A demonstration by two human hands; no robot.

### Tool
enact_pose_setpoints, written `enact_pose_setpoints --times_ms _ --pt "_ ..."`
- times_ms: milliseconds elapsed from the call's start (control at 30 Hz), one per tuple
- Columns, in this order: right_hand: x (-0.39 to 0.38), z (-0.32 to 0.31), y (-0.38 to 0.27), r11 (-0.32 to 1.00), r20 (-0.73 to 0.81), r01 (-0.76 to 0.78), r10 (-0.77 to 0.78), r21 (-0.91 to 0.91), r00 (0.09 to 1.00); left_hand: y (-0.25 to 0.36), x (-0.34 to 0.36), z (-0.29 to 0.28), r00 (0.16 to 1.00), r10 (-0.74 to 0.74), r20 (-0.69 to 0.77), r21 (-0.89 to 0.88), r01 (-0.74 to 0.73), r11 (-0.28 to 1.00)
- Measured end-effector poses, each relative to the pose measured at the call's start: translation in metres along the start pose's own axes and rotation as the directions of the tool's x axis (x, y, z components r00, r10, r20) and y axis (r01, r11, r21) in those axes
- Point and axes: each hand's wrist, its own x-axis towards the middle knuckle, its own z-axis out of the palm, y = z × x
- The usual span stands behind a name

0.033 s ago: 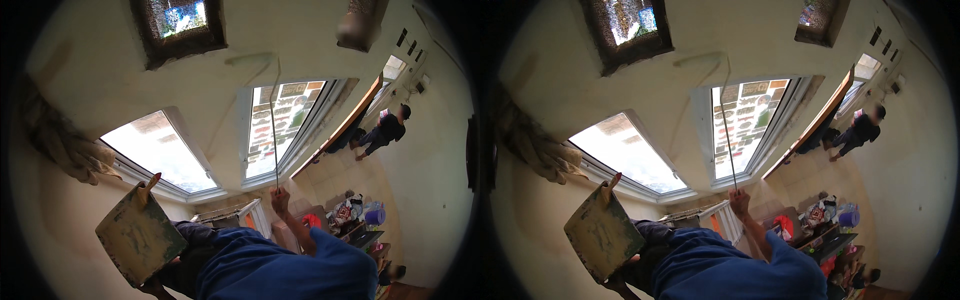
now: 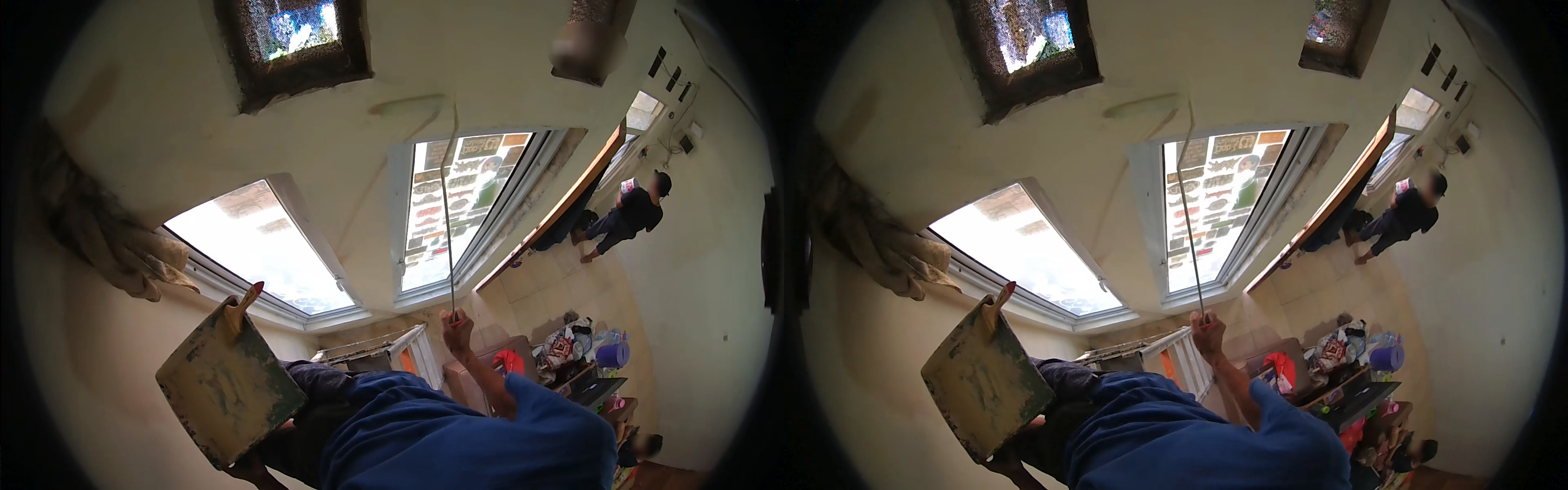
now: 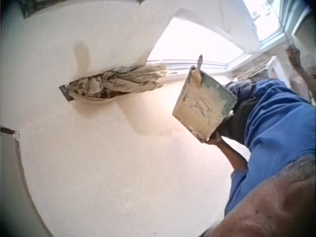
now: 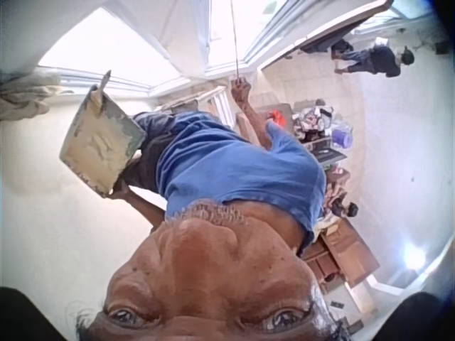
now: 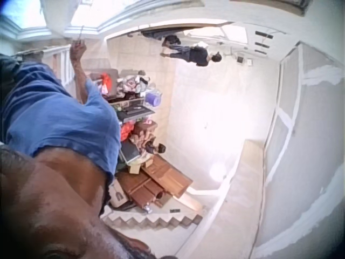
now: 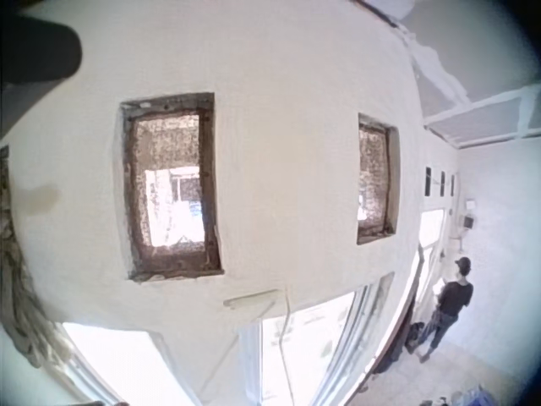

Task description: The person paints a ceiling using a roller, frequently dipping the roller into a paint tray and applying it to the surface around a window.

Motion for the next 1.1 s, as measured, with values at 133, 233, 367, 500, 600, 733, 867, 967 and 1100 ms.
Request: enact_pose_setpoints --times_ms 133,233,367,500,600,733,867,967,1100 --pt "-0.034 -0.008 0.025 0.998 0.031 0.027 -0.025 -0.062 0.999 0.003 0.001 -0.008 1.000 0.029 0.010 0.053 -0.029 0.998" --pt "-0.047 -0.014 0.025 0.999 0.041 0.020 -0.019 -0.037 0.999 -0.001 0.003 -0.010 0.997 0.052 0.049 0.117 -0.057 0.991" --pt "-0.060 -0.004 0.022 1.000 0.086 0.017 -0.018 0.015 0.996 -0.002 0.007 -0.027 0.965 0.171 0.201 0.398 -0.239 0.886" --pt "-0.054 0.012 -0.001 0.997 0.086 -0.013 0.007 0.076 0.996 -0.001 0.017 -0.049 0.849 0.273 0.453 0.656 -0.525 0.542" --pt "-0.046 0.032 0.006 0.996 0.050 0.036 -0.041 0.088 0.998 0.005 0.007 -0.014 0.992 0.009 0.123 0.128 -0.025 0.991" --pt "-0.023 0.063 -0.003 0.997 0.068 0.065 -0.068 0.049 0.995 0.001 -0.008 0.014 0.998 -0.069 0.010 -0.009 0.069 0.998" --pt "-0.037 0.072 0.005 0.999 0.071 0.044 -0.043 -0.009 0.997 -0.003 0.000 -0.022 0.927 0.266 0.264 0.573 -0.373 0.730" --pt "-0.048 0.068 0.020 1.000 0.046 -0.011 0.010 0.011 0.999 -0.005 -0.011 0.024 0.999 0.003 -0.032 0.100 0.001 0.995" --pt "-0.017 0.085 -0.031 0.991 -0.027 0.099 -0.097 0.086 0.995 0.005 0.010 -0.020 0.986 0.114 0.126 0.353 -0.151 0.923"
